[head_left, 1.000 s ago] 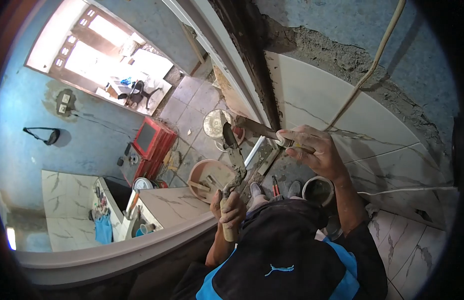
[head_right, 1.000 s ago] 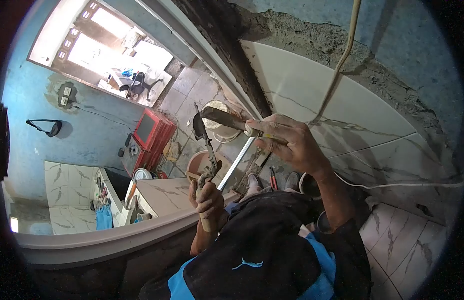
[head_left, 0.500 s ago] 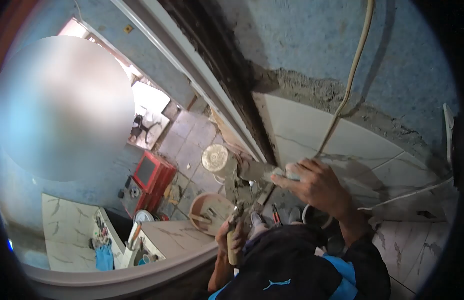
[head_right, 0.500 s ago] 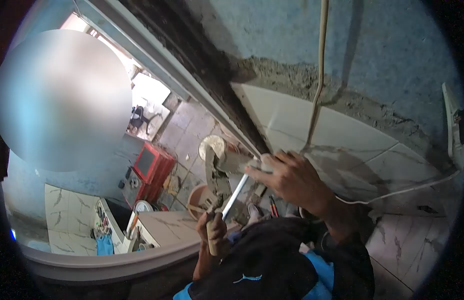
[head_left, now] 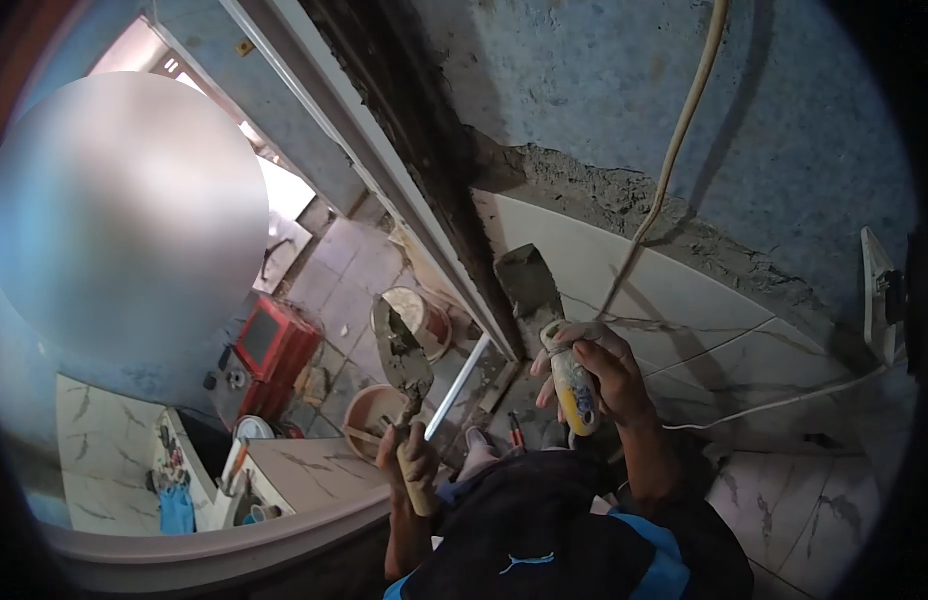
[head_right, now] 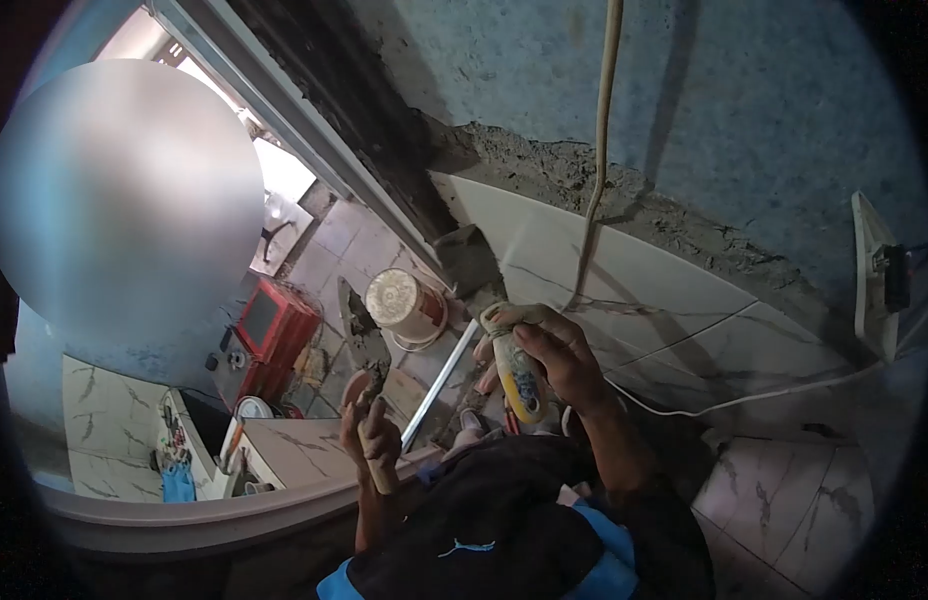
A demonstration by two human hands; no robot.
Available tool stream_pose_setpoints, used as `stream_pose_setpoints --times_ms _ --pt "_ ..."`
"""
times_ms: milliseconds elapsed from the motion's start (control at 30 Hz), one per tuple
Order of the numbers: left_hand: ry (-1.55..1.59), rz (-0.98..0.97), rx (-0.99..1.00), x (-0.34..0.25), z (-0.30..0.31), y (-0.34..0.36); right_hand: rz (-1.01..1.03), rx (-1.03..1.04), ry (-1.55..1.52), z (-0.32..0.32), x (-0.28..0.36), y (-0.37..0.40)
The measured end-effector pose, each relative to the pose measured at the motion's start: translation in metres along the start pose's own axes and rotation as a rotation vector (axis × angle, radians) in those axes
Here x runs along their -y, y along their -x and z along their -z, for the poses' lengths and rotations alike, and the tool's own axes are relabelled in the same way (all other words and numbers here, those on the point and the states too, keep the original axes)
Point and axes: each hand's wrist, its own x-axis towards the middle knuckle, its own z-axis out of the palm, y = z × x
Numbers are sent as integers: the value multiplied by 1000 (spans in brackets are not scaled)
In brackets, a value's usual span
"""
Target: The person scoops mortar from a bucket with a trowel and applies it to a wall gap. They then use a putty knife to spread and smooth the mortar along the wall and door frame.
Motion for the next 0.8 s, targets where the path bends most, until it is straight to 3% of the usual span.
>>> stream_pose_setpoints --times_ms 67,100,167,200,267,300,367,433,467,533,667,733,800 --pt "38 88 34 -4 20 5 85 188 45 5 7 -2" --pt "50 57 28 -1 20 7 121 261 -82 8 2 -5" --pt "47 31 5 5 14 8 72 253 -95 4 5 -3" --pt "32 -9 -154 10 -12 5 56 216 -106 4 6 -2" --pt "-99 18 -106 12 -10 6 231 255 548 13 15 -1" --pt "-84 0 -113 14 -11 7 245 196 645 9 16 -1" --pt "-345 3 -206 15 -20 5 261 139 756 1 13 0" --pt "-452 2 -203 13 -28 -3 662 -153 1390 -6 -2 -1" --pt "-570 6 -203 11 -32 -6 655 -231 967 -9 -21 -7" --pt "-616 -4 -192 8 -31 -11 707 -378 605 -33 -27 -20" --pt "-780 -29 -180 4 -20 -15 553 -401 591 -64 -21 -42" --pt "-1006 -117 -164 1 -7 -16 727 -407 814 -65 -30 -53" --pt "-1077 -66 -143 -6 10 -16 774 -389 805 -87 -31 -63"
